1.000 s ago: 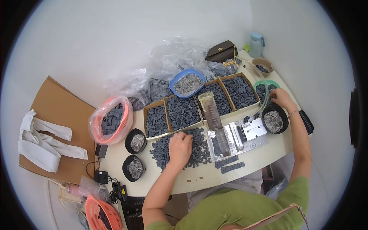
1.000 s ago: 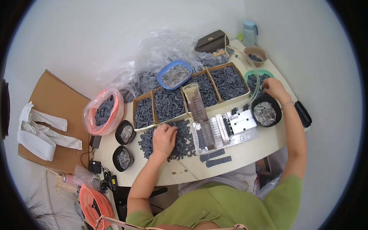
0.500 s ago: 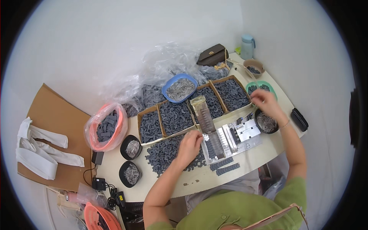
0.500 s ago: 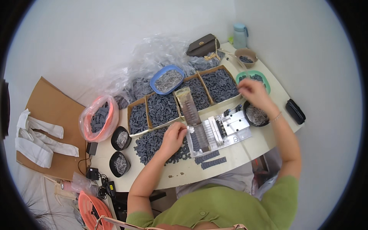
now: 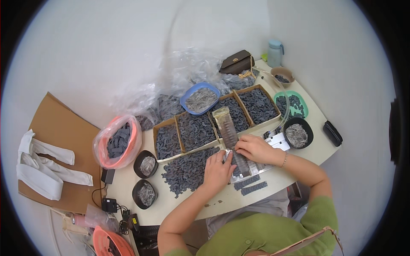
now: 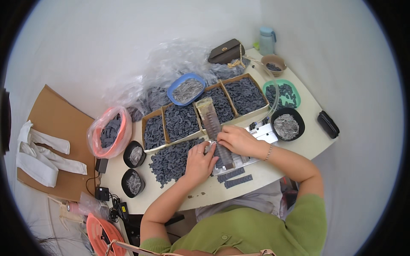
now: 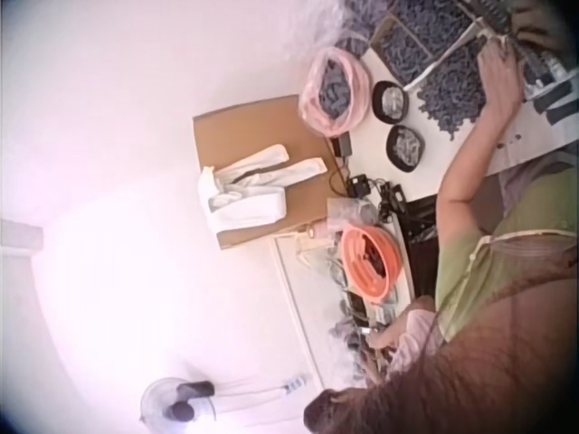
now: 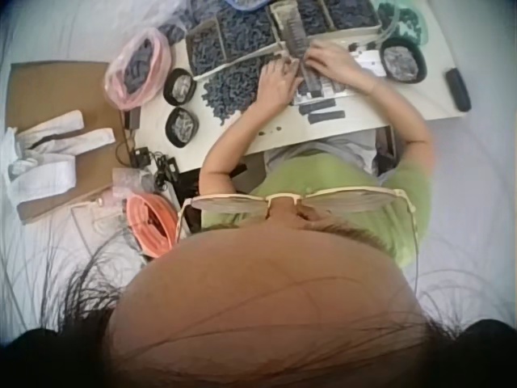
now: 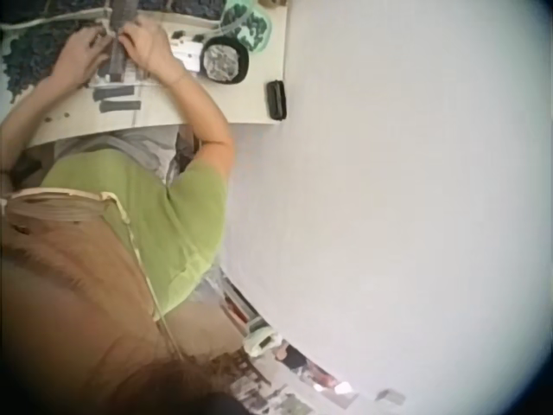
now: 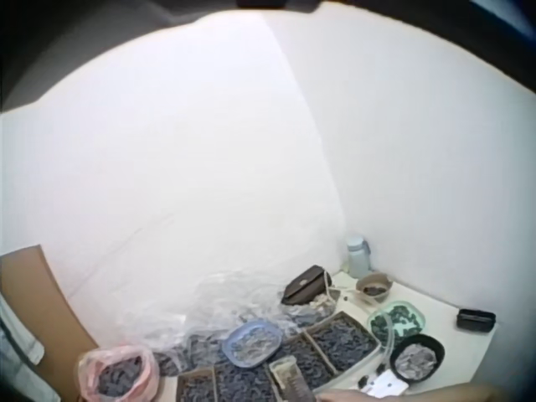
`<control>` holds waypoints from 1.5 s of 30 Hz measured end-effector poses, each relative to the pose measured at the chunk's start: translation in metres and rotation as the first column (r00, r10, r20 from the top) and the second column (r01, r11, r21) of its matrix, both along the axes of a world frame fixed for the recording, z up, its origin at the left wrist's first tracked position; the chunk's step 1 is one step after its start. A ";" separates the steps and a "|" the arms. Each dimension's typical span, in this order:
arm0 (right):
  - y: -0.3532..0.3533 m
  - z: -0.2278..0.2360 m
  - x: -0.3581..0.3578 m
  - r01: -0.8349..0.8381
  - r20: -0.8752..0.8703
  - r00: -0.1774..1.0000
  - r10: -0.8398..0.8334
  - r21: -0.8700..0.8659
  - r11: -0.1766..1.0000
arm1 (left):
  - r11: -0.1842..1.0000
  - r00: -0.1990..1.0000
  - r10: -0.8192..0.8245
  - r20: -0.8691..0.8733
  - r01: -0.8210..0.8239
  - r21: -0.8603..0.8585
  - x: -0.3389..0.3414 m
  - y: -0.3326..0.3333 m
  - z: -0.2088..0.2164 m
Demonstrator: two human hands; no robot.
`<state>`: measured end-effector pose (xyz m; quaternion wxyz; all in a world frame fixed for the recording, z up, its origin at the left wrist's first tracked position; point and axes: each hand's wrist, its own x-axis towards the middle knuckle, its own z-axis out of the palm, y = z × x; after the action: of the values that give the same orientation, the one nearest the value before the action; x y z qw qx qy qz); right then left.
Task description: The person picks up metal parts from several containers and places them into a metal jig or fixture on a workbench.
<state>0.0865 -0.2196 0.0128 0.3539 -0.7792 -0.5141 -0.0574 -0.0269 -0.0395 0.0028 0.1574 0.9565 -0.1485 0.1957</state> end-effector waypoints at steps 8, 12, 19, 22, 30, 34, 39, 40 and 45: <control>0.028 -0.010 -0.010 0.045 0.364 0.931 0.012 -0.147 0.988 | 0.970 0.970 0.237 0.044 -0.235 -0.057 -0.061 0.057 0.034; 0.018 -0.011 -0.020 0.052 0.462 0.886 0.036 -0.177 0.983 | 0.838 0.818 0.544 0.188 -0.539 -0.085 -0.100 0.117 0.040; -0.004 0.011 -0.025 0.178 0.516 0.852 -0.091 -0.122 0.976 | 0.679 0.673 0.734 -0.085 -0.731 0.067 -0.154 0.211 0.018; -0.042 0.027 -0.013 0.361 0.453 0.845 -0.284 -0.091 0.928 | 0.668 0.654 0.736 -0.178 -0.743 0.035 -0.153 0.214 0.020; -0.141 0.028 0.006 0.592 0.243 0.806 -0.540 -0.343 0.729 | 0.669 0.659 0.743 -0.120 -0.738 0.091 -0.159 0.223 0.019; -0.147 0.025 0.006 0.586 0.157 0.807 -0.570 -0.334 0.738 | 0.663 0.636 0.744 -0.204 -0.742 0.104 -0.161 0.225 0.019; -0.143 0.027 0.004 0.649 0.270 0.756 -0.596 -0.200 0.734 | 0.567 0.540 0.823 -0.178 -0.802 0.188 -0.172 0.223 0.031; -0.140 0.025 0.003 0.624 0.232 0.777 -0.585 -0.160 0.765 | 0.533 0.512 0.846 -0.150 -0.805 0.261 -0.174 0.223 0.033; -0.079 0.030 -0.024 0.124 0.051 0.991 -0.123 -0.016 0.992 | 0.530 0.553 0.833 -0.016 -0.789 0.311 -0.159 0.209 0.032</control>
<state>0.0623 -0.2982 0.0433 0.3295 -0.8111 -0.4741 -0.0935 -0.1861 0.1691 0.0347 -0.0710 0.9393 0.3023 0.1461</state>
